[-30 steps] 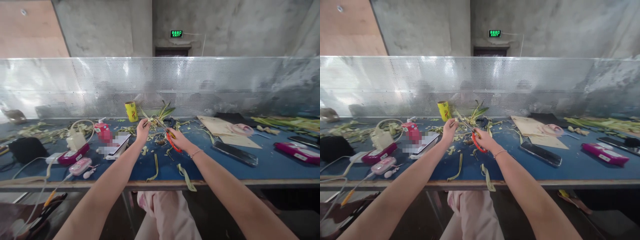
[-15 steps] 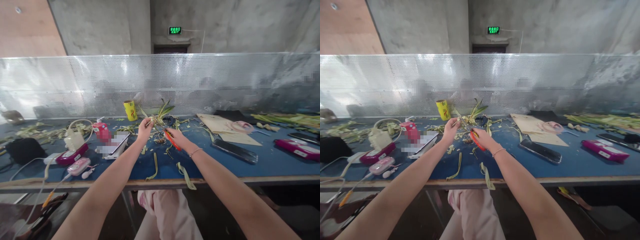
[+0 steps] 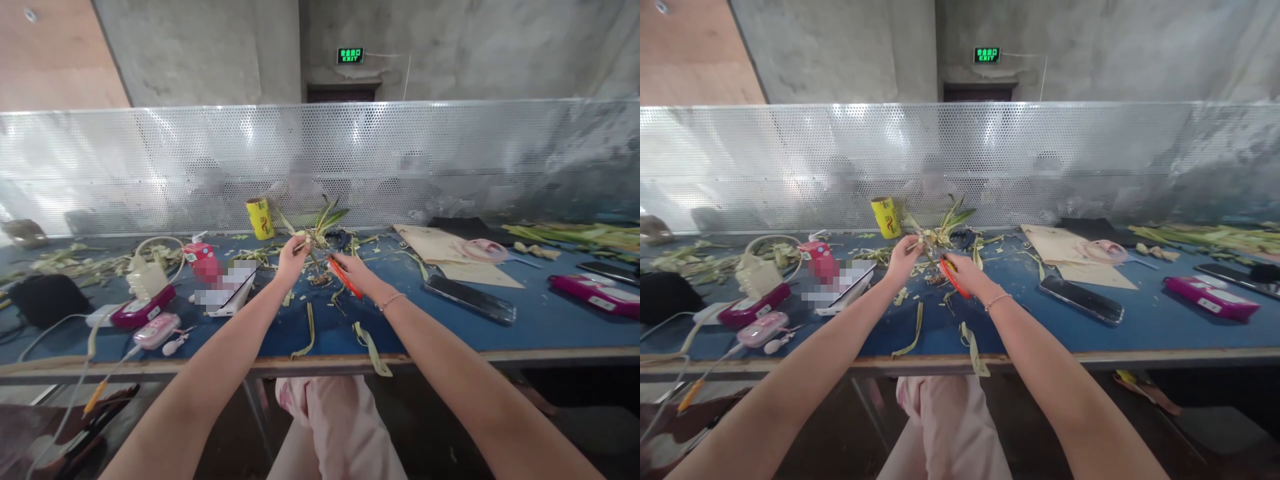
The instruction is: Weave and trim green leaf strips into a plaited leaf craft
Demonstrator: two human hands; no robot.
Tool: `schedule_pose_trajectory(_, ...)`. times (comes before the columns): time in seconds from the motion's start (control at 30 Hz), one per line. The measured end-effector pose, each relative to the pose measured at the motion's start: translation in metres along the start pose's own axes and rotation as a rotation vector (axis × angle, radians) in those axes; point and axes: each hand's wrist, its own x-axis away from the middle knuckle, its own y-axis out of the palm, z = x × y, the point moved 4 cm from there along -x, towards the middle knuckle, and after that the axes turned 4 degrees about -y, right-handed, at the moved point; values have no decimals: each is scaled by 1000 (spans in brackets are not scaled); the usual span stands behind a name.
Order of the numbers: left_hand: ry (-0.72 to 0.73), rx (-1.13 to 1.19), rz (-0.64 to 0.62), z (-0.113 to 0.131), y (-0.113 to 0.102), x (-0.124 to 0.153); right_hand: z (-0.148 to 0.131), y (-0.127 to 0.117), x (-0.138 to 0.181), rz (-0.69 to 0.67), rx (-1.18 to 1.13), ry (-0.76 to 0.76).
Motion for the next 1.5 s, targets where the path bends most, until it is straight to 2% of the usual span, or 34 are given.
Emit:
schedule_pose_trajectory(0.47, 1, -68, 17, 10, -1, 5, -3, -3, 0, 28, 94, 33)
schedule_pose_trajectory(0.7, -22, -18, -1, 10, 0, 5, -6, -7, 0, 41, 78, 30)
schedule_pose_trajectory(1.0, -47, 72, -4, 4, 0, 2, 4, -6, -4, 33, 4, 39)
schedule_pose_trajectory(1.3, -40, 32, -45, 9, 3, 6, 7, -3, 0, 43, -16, 64)
schedule_pose_trajectory(1.5, -74, 19, -44, 11, 4, 9, 19, -5, -1, 105, 2, 126)
